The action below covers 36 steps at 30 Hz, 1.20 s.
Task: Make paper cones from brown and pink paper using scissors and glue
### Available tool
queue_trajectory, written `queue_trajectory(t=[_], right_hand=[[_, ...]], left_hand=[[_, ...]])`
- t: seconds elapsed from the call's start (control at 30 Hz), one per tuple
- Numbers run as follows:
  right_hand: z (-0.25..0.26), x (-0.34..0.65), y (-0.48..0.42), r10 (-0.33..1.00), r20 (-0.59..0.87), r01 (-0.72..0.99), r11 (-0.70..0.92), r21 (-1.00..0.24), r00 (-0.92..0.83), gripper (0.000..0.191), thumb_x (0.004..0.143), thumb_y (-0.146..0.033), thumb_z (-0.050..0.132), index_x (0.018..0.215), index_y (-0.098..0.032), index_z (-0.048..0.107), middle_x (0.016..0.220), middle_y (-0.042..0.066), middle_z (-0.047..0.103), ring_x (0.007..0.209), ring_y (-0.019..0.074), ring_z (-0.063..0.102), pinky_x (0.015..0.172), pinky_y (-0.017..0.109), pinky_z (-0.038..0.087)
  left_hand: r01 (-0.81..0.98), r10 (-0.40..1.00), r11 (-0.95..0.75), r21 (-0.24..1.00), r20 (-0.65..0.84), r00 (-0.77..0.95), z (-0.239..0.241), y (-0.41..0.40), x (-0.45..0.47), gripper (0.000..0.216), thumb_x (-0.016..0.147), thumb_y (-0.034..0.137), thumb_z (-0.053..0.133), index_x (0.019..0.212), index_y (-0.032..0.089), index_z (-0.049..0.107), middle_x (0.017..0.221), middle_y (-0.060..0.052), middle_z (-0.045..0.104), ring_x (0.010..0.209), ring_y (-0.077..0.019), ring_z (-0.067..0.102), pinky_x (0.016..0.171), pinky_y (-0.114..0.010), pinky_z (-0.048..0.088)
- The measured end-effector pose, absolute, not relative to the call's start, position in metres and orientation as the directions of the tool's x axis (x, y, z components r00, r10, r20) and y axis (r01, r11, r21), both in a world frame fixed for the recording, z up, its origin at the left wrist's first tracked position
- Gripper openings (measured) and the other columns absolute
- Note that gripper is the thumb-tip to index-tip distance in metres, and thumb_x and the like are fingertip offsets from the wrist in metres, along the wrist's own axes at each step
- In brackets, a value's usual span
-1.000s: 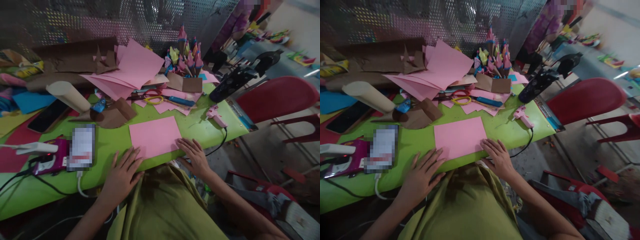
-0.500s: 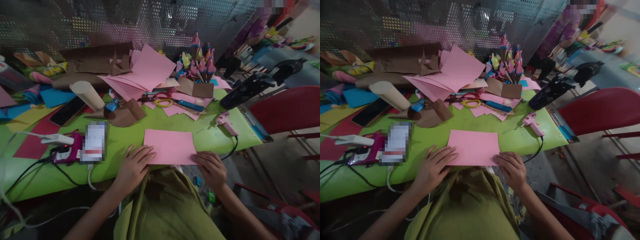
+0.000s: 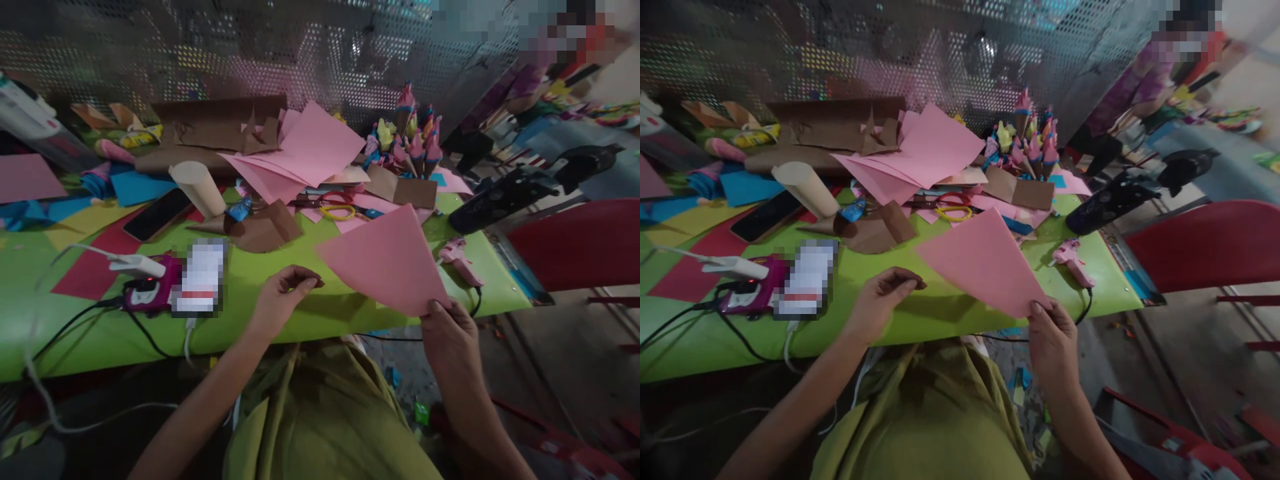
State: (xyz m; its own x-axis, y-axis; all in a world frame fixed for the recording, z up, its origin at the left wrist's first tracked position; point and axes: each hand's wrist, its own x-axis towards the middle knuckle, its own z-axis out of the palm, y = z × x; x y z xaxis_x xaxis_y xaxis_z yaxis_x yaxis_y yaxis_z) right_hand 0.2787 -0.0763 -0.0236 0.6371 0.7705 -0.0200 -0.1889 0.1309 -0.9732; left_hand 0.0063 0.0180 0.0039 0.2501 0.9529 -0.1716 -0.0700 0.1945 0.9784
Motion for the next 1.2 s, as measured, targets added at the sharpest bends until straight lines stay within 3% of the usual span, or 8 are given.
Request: queue_trajectory(t=[0.2,0.33,0.43,0.53,0.7,0.83,1.0,1.2], right_hand=[[-0.037,0.288,-0.075,0.786,-0.198,-0.422,0.088,-0.902,0.586,0.017,0.070,-0.021,0.084,0.083,-0.026,0.074,0.081,-0.005,0.078,0.074,0.0119,0.071,0.070,0.025,0.059],[-0.045,0.288,-0.075,0.855,-0.173,-0.410,0.050,-0.911,0.489,0.008,0.083,-0.026,0.076,0.091,-0.029,0.075,0.091,-0.005,0.080,0.082,0.0127,0.074,0.074,0.026,0.061],[-0.047,0.286,-0.075,0.872,-0.171,-0.392,0.026,-0.920,0.459,0.011,0.089,-0.029,0.069,0.099,-0.029,0.075,0.097,-0.003,0.081,0.083,0.0146,0.075,0.071,0.028,0.063],[-0.049,0.283,-0.075,0.868,-0.180,-0.398,0.022,-0.917,0.462,0.011,0.089,-0.030,0.069,0.098,-0.030,0.075,0.094,-0.003,0.081,0.080,0.0152,0.076,0.067,0.028,0.064],[-0.050,0.282,-0.076,0.877,-0.182,-0.378,0.000,-0.926,0.446,0.010,0.082,-0.029,0.075,0.092,-0.029,0.076,0.095,-0.002,0.081,0.083,0.0159,0.075,0.072,0.029,0.063],[-0.043,0.280,-0.080,0.893,-0.154,-0.308,-0.018,-0.951,0.424,0.020,0.074,-0.030,0.082,0.092,-0.026,0.077,0.093,0.002,0.080,0.078,0.0189,0.074,0.068,0.031,0.062],[-0.028,0.277,-0.080,0.917,-0.155,-0.166,-0.099,-0.981,0.368,0.041,0.081,-0.035,0.076,0.121,-0.026,0.069,0.093,0.004,0.075,0.070,0.0175,0.070,0.060,0.030,0.058],[-0.033,0.281,-0.074,0.955,0.040,0.233,-0.031,-0.972,0.293,0.043,0.086,-0.035,0.072,0.127,-0.027,0.065,0.092,0.004,0.070,0.078,0.0174,0.068,0.067,0.028,0.058]], left_hand=[[-0.228,0.970,0.173,0.958,-0.125,0.210,-0.001,0.020,0.023,0.035,0.076,0.034,0.079,0.103,0.019,0.063,0.104,-0.007,0.069,0.099,-0.0188,0.065,0.087,-0.033,0.050],[-0.311,0.905,0.331,0.891,-0.206,0.373,-0.004,0.019,0.041,0.054,0.075,0.035,0.081,0.122,0.020,0.058,0.123,-0.011,0.065,0.111,-0.0215,0.063,0.096,-0.038,0.048],[-0.308,0.856,0.399,0.864,-0.230,0.463,-0.003,0.018,0.056,0.055,0.076,0.039,0.081,0.123,0.019,0.060,0.114,-0.010,0.069,0.109,-0.0218,0.063,0.098,-0.038,0.046],[-0.324,0.876,0.391,0.861,-0.240,0.419,-0.002,0.020,0.066,0.054,0.074,0.041,0.082,0.118,0.018,0.061,0.100,-0.006,0.071,0.100,-0.0195,0.064,0.094,-0.035,0.046],[-0.320,0.881,0.386,0.865,-0.244,0.404,0.000,0.024,0.068,0.041,0.072,0.046,0.078,0.099,0.017,0.065,0.095,-0.005,0.070,0.086,-0.0183,0.062,0.076,-0.031,0.048],[-0.218,0.926,0.238,0.946,-0.153,0.346,0.004,0.028,0.059,0.029,0.078,0.044,0.070,0.093,0.018,0.066,0.096,-0.005,0.071,0.091,-0.0205,0.062,0.083,-0.032,0.047],[-0.057,0.937,0.124,0.991,-0.098,0.334,0.008,0.033,0.048,0.017,0.083,0.035,0.061,0.086,0.019,0.065,0.088,-0.002,0.069,0.087,-0.0196,0.060,0.082,-0.030,0.047],[0.164,0.899,0.024,0.986,-0.093,0.427,0.010,0.044,0.036,0.017,0.085,0.033,0.058,0.082,0.019,0.068,0.082,-0.002,0.070,0.081,-0.0201,0.063,0.073,-0.028,0.047]])
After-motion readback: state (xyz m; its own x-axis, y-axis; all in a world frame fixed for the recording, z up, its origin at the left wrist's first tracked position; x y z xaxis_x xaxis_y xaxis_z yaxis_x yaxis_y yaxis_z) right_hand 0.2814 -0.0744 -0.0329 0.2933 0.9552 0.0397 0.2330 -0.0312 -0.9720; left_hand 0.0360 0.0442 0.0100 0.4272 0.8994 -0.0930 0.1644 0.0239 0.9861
